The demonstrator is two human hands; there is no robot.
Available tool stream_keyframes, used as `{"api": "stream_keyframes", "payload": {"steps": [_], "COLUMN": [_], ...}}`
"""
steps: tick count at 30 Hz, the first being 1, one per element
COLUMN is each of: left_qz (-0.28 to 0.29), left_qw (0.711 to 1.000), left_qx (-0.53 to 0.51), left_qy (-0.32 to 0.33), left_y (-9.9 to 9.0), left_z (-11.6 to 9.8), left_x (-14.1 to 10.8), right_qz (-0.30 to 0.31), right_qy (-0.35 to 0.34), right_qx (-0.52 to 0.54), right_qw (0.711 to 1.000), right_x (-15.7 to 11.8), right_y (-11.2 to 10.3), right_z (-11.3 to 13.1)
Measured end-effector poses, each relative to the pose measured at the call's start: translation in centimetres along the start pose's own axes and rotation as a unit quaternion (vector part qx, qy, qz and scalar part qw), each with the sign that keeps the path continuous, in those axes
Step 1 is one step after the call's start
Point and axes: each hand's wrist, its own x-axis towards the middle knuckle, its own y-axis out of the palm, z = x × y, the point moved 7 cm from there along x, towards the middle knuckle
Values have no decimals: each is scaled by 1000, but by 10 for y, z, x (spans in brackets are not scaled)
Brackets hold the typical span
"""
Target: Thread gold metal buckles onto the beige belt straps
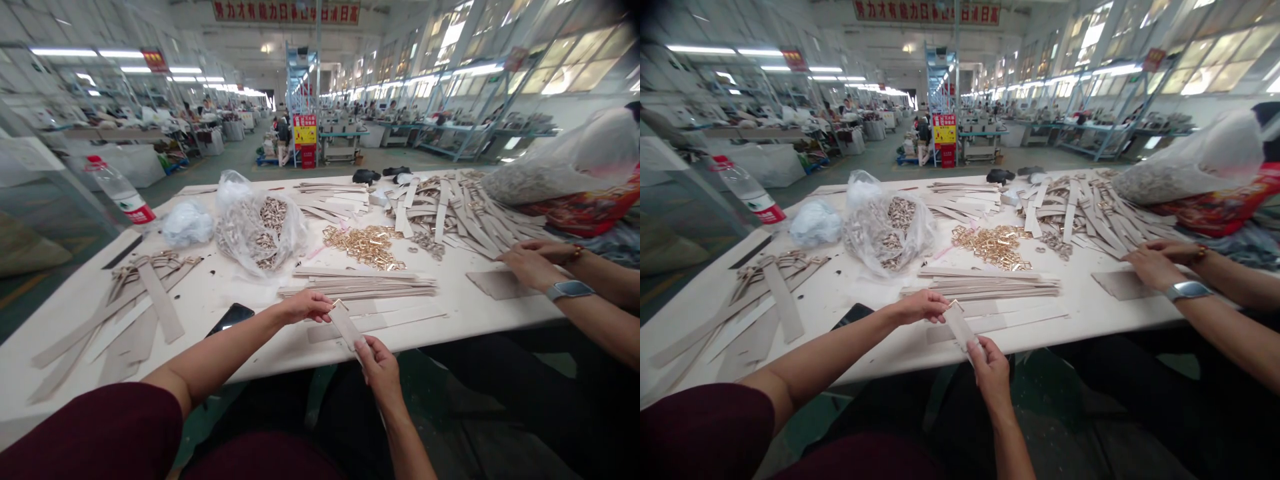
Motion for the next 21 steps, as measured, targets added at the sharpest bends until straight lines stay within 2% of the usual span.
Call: {"api": "stream_keyframes", "payload": {"steps": [3, 6, 9, 15, 21], "left_qz": [6, 22, 53, 97, 90], "left_qw": [997, 993, 989, 986, 994], "left_qx": [-77, -112, -121, -92, -27], "left_qy": [-25, -41, -61, -96, -52], "left_y": [-1, 2, 13, 41, 58], "left_z": [8, 11, 17, 41, 41], "left_x": [-2, -6, -8, -11, -17], "right_qz": [11, 9, 33, 87, 84], "right_qy": [45, 63, 74, 61, 31], "right_qx": [36, 39, 45, 56, -17], "right_qw": [998, 997, 996, 993, 996], "right_x": [-3, -9, -13, -12, -8], "right_y": [-8, -17, -12, 8, 9], "right_z": [-11, -17, -20, -15, -1]}}
